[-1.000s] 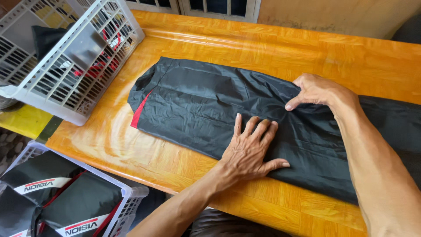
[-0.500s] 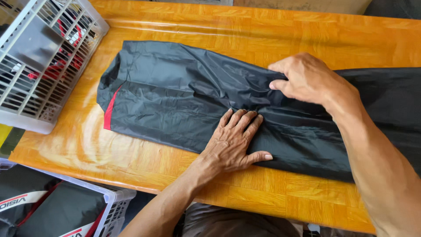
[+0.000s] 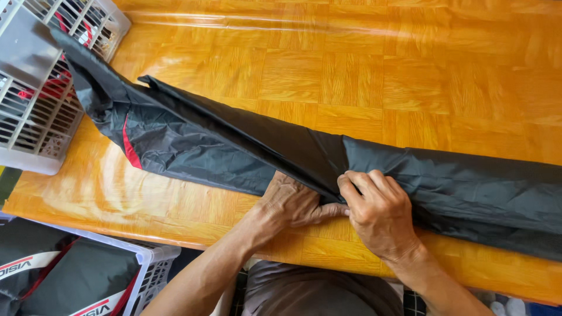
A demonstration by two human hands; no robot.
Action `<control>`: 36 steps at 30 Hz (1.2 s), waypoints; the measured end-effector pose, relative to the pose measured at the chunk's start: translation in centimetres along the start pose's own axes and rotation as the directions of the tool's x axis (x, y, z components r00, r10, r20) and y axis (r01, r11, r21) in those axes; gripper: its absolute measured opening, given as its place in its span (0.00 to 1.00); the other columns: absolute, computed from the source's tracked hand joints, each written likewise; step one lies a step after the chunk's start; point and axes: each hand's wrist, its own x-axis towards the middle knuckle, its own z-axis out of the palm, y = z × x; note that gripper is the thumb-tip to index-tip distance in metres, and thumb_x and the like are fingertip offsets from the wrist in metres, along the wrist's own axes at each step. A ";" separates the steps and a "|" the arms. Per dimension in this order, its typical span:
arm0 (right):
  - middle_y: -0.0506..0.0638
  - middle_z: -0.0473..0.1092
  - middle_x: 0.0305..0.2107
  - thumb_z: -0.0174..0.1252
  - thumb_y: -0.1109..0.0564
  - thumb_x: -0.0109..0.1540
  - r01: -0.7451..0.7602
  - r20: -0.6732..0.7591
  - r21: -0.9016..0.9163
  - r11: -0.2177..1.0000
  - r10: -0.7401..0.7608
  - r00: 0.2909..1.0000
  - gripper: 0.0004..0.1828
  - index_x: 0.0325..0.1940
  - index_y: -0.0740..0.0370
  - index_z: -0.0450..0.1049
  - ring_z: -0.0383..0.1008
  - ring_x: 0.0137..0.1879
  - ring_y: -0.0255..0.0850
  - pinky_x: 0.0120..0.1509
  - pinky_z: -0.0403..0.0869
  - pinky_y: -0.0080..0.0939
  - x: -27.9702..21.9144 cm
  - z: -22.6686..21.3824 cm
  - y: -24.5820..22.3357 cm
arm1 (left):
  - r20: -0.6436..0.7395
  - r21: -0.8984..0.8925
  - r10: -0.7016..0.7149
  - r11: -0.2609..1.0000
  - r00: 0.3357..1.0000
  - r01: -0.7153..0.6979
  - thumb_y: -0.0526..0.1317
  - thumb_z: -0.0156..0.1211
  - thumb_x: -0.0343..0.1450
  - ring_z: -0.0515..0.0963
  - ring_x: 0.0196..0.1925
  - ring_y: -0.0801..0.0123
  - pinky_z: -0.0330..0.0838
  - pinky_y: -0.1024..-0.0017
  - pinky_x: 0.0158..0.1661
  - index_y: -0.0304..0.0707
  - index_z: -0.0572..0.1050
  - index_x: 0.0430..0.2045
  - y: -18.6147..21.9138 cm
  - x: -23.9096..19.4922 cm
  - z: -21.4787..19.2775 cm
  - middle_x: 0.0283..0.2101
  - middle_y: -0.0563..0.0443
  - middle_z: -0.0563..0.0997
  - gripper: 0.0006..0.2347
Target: The person folds a large black fabric sheet on a wooden table. They smooth the material, fold it lengthwise multiple times, and roll it into a compact bundle.
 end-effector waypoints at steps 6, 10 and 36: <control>0.50 0.70 0.38 0.51 0.62 0.62 -0.054 -0.083 0.104 0.993 0.062 0.995 0.10 0.44 0.57 0.76 0.72 0.42 0.47 0.44 0.73 0.43 0.2 -0.4 -0.5 | 0.090 -0.112 0.004 0.994 0.996 0.007 0.66 0.49 0.71 0.74 0.66 0.45 0.59 0.43 0.68 0.45 0.77 0.55 -0.2 -0.4 -0.9 0.59 0.42 0.80 0.29; 0.50 0.71 0.36 0.50 0.66 0.65 -0.051 -0.142 0.091 0.994 0.064 0.988 0.11 0.41 0.57 0.77 0.73 0.40 0.46 0.42 0.72 0.42 0.6 -0.6 -0.8 | 0.163 -0.160 0.024 0.987 0.986 0.002 0.63 0.50 0.73 0.73 0.67 0.44 0.58 0.43 0.70 0.42 0.75 0.56 -1.4 -0.5 -0.5 0.60 0.39 0.79 0.27; 0.50 0.74 0.37 0.53 0.78 0.55 0.081 -0.056 0.134 0.988 -0.074 0.996 0.18 0.37 0.58 0.75 0.73 0.39 0.47 0.43 0.69 0.48 0.4 -1.7 -0.7 | -0.123 0.117 -0.008 0.993 0.992 0.022 0.62 0.46 0.75 0.78 0.60 0.53 0.72 0.58 0.58 0.54 0.80 0.49 -4.4 -4.7 -0.3 0.54 0.52 0.82 0.21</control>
